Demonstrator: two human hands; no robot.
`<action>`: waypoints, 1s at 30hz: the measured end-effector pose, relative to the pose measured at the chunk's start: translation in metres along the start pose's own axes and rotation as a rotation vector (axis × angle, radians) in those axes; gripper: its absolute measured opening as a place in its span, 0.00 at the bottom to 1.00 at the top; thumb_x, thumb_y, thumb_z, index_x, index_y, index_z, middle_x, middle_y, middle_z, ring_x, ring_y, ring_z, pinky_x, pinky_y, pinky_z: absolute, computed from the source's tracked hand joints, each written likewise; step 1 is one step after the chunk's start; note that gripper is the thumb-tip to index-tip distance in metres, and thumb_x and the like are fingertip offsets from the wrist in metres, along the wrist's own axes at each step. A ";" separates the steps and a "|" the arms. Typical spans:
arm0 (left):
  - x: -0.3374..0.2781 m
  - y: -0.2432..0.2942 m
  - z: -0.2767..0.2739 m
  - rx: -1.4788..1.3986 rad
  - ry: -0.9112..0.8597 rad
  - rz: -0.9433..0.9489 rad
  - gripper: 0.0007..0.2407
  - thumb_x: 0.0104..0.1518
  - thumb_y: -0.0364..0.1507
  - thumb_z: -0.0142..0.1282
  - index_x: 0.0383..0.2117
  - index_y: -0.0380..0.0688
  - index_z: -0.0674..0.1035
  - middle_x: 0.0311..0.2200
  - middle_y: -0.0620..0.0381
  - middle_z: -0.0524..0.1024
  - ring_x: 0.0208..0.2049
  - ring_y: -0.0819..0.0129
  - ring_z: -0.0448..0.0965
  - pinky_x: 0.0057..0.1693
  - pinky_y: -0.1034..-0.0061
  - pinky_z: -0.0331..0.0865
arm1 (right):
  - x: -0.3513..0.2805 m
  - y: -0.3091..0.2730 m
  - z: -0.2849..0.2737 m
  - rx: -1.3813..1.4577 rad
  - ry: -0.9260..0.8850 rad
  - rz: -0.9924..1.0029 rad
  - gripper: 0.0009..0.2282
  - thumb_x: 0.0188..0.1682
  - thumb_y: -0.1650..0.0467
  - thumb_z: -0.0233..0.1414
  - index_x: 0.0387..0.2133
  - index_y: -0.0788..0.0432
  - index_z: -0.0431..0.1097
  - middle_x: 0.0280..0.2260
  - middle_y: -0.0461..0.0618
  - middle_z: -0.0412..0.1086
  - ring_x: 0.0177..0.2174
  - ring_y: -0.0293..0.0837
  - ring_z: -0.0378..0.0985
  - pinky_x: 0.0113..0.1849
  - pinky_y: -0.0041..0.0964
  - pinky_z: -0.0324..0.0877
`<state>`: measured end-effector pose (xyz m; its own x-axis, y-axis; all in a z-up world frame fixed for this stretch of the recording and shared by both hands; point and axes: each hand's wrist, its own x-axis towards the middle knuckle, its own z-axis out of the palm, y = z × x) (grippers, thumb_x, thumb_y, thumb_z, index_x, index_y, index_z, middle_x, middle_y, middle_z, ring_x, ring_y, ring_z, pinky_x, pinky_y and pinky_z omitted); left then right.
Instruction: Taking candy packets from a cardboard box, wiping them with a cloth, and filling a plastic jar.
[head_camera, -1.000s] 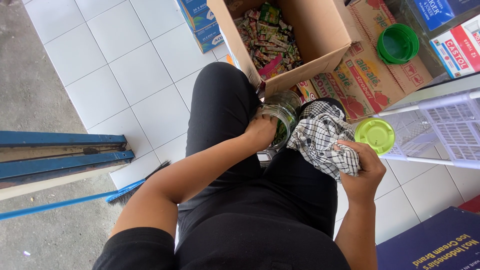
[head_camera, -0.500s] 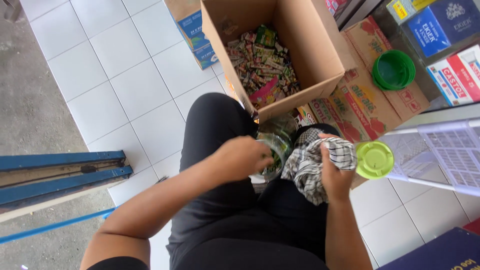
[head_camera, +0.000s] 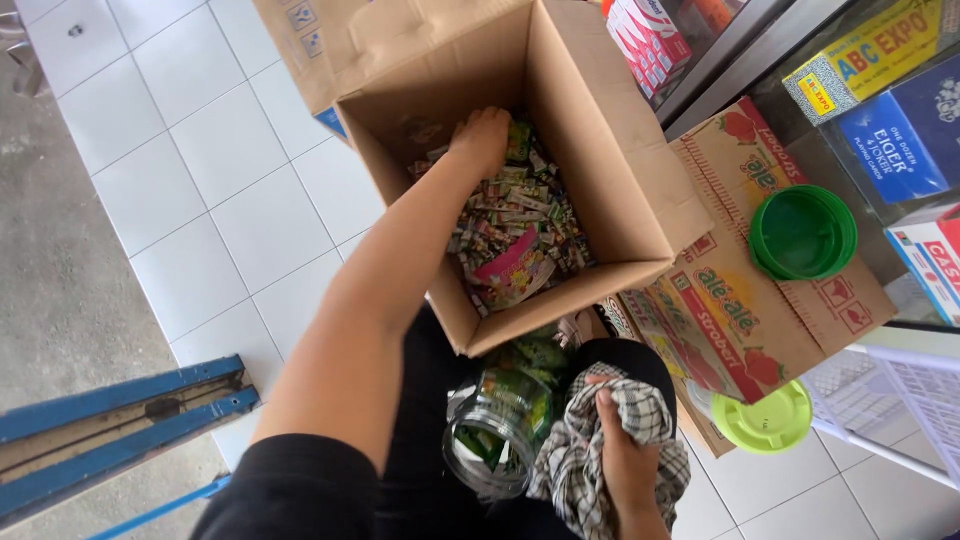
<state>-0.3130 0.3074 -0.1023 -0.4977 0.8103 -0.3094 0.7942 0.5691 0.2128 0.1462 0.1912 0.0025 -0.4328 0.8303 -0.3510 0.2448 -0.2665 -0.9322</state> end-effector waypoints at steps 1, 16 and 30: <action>0.020 -0.005 0.025 0.002 -0.012 0.006 0.22 0.49 0.21 0.55 0.54 0.43 0.70 0.59 0.47 0.66 0.61 0.46 0.64 0.63 0.53 0.62 | 0.001 -0.002 0.000 0.002 0.008 0.011 0.08 0.55 0.71 0.51 0.38 0.65 0.75 0.41 0.51 0.78 0.41 0.42 0.78 0.46 0.38 0.71; 0.073 -0.003 0.094 0.092 0.007 -0.059 0.12 0.62 0.26 0.50 0.49 0.43 0.81 0.55 0.45 0.77 0.53 0.50 0.80 0.52 0.51 0.75 | 0.001 0.016 -0.011 0.206 -0.065 0.048 0.05 0.55 0.73 0.51 0.38 0.65 0.73 0.42 0.54 0.76 0.43 0.41 0.76 0.44 0.34 0.70; -0.357 0.084 -0.113 -1.322 -0.107 0.399 0.15 0.67 0.24 0.47 0.59 0.31 0.72 0.68 0.54 0.65 0.55 0.75 0.76 0.60 0.76 0.72 | -0.032 -0.064 0.015 0.238 -0.131 -0.622 0.25 0.62 0.68 0.41 0.73 0.62 0.48 0.72 0.57 0.51 0.70 0.51 0.54 0.70 0.48 0.49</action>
<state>-0.1079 0.0822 0.1307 -0.2410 0.9675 -0.0765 -0.0721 0.0607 0.9955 0.1315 0.1747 0.0724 -0.5366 0.8018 0.2630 -0.2753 0.1282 -0.9528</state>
